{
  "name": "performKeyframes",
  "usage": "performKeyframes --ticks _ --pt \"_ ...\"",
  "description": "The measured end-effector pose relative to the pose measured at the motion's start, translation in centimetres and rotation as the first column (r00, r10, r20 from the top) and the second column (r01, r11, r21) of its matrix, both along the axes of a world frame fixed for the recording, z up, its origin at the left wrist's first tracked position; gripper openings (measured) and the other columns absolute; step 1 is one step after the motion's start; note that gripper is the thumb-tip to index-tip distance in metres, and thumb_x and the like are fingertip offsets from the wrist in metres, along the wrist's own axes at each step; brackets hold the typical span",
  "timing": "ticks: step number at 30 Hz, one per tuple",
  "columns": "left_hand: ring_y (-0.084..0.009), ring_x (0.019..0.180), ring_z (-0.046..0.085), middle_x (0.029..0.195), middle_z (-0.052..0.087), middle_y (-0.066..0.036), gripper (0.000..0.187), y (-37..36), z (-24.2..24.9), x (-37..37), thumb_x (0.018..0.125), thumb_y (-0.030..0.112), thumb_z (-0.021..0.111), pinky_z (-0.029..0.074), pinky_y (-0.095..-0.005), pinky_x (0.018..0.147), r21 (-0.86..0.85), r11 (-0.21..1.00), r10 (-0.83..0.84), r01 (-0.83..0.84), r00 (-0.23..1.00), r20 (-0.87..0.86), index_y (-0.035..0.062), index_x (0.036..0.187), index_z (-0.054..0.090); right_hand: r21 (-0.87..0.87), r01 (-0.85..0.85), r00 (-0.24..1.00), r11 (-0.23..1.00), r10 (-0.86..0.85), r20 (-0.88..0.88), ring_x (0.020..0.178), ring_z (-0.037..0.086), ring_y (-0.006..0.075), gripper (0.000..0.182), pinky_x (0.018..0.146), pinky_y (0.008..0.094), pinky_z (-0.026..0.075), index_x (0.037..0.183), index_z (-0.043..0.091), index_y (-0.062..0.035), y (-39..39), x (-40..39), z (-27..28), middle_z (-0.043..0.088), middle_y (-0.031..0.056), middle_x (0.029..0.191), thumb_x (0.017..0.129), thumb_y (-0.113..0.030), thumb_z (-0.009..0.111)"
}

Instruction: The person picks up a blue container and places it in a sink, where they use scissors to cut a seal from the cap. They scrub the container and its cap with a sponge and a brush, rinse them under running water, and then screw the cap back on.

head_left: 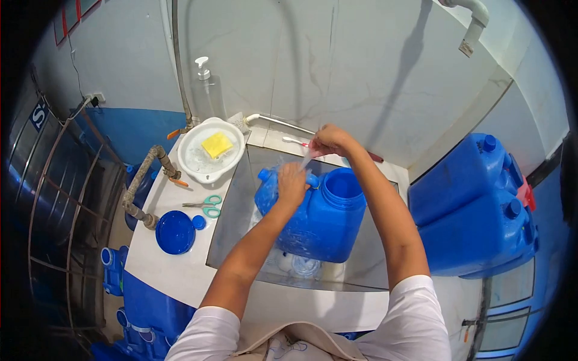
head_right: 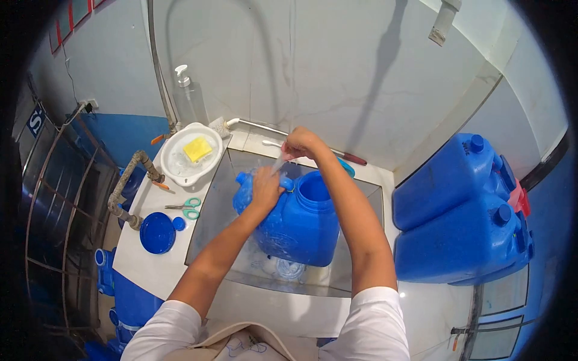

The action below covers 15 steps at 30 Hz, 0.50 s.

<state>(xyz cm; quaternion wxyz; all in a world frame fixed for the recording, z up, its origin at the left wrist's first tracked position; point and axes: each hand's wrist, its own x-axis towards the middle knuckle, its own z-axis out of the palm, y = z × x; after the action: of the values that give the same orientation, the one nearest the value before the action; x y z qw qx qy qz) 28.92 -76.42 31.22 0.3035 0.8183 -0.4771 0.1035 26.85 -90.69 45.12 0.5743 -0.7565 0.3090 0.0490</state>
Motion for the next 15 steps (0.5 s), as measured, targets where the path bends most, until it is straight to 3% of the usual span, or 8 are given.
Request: performKeyframes --ticks 4,6,9,10,11,15 --pt "-0.0363 0.109 0.043 0.104 0.052 -0.019 0.035 -2.9 -0.5 -2.2 0.067 0.013 0.065 0.034 -0.0464 0.093 -0.087 0.994 0.056 -0.068 0.989 -0.134 -0.0003 0.097 0.053 0.069 0.093 0.995 0.993 -0.096 0.041 0.065 0.065 0.0226 0.015 0.064 0.028 0.057 0.072 0.058 0.0065 0.6 -0.2 0.9 0.061 0.0145 0.074 0.08 0.001 0.047" --pt "-0.0359 0.106 0.045 0.102 0.051 -0.02 0.036 -3.4 -0.6 -3.6 0.066 0.009 0.06 0.031 -0.0476 0.099 -0.295 0.949 -0.073 0.115 0.986 0.149 -0.004 0.099 0.052 0.116 0.132 0.988 0.984 -0.14 0.063 0.065 0.064 0.0224 0.013 0.065 0.0282 0.057 0.073 0.058 0.0068 0.3 -0.2 0.8 0.061 0.0144 0.074 0.08 0.002 0.047" --pt "-0.0377 0.113 0.041 0.109 0.048 -0.022 0.045 -3.0 -0.6 -5.7 0.063 0.007 0.06 0.025 -0.0485 0.104 -0.288 0.936 -0.167 0.201 0.976 0.136 -0.0058 0.105 0.048 0.127 0.15 0.985 0.981 -0.159 0.072 0.059 0.063 0.0259 0.011 0.058 0.0328 0.058 0.079 0.057 0.0094 0.0 -0.2 0.1 0.059 0.0152 0.071 0.077 0.005 0.048" --pt "-0.0375 0.117 0.039 0.112 0.046 -0.022 0.048 -2.8 -0.5 -6.3 0.061 0.005 0.061 0.023 -0.0496 0.105 -0.295 0.927 -0.191 0.232 0.968 0.163 -0.0047 0.106 0.048 0.057 0.123 0.99 0.991 -0.126 0.069 0.059 0.063 0.026 0.011 0.058 0.0331 0.058 0.079 0.057 0.0095 -0.1 -0.1 0.0 0.059 0.0157 0.072 0.078 0.005 0.048" --pt "-0.0375 0.117 0.039 0.112 0.046 -0.022 0.048 -2.5 -0.4 -6.7 0.061 0.005 0.061 0.023 -0.0496 0.105 -0.289 0.928 -0.193 0.234 0.967 0.164 -0.0047 0.106 0.048 -0.009 0.095 0.993 0.995 -0.094 0.066 0.059 0.063 0.0261 0.011 0.059 0.0334 0.058 0.078 0.057 0.0095 -0.1 0.0 -0.2 0.059 0.0162 0.072 0.078 0.005 0.048" --pt "-0.0391 0.119 0.038 0.113 0.047 -0.023 0.045 -1.8 0.1 -6.8 0.065 0.005 0.059 0.024 -0.0488 0.105 -0.256 0.94 -0.191 0.226 0.969 0.154 -0.0042 0.107 0.049 -0.012 0.103 0.991 0.995 -0.101 0.089 0.06 0.064 0.0264 0.011 0.059 0.0338 0.057 0.079 0.058 0.0095 0.1 0.0 -0.1 0.06 0.0168 0.072 0.075 0.006 0.049"
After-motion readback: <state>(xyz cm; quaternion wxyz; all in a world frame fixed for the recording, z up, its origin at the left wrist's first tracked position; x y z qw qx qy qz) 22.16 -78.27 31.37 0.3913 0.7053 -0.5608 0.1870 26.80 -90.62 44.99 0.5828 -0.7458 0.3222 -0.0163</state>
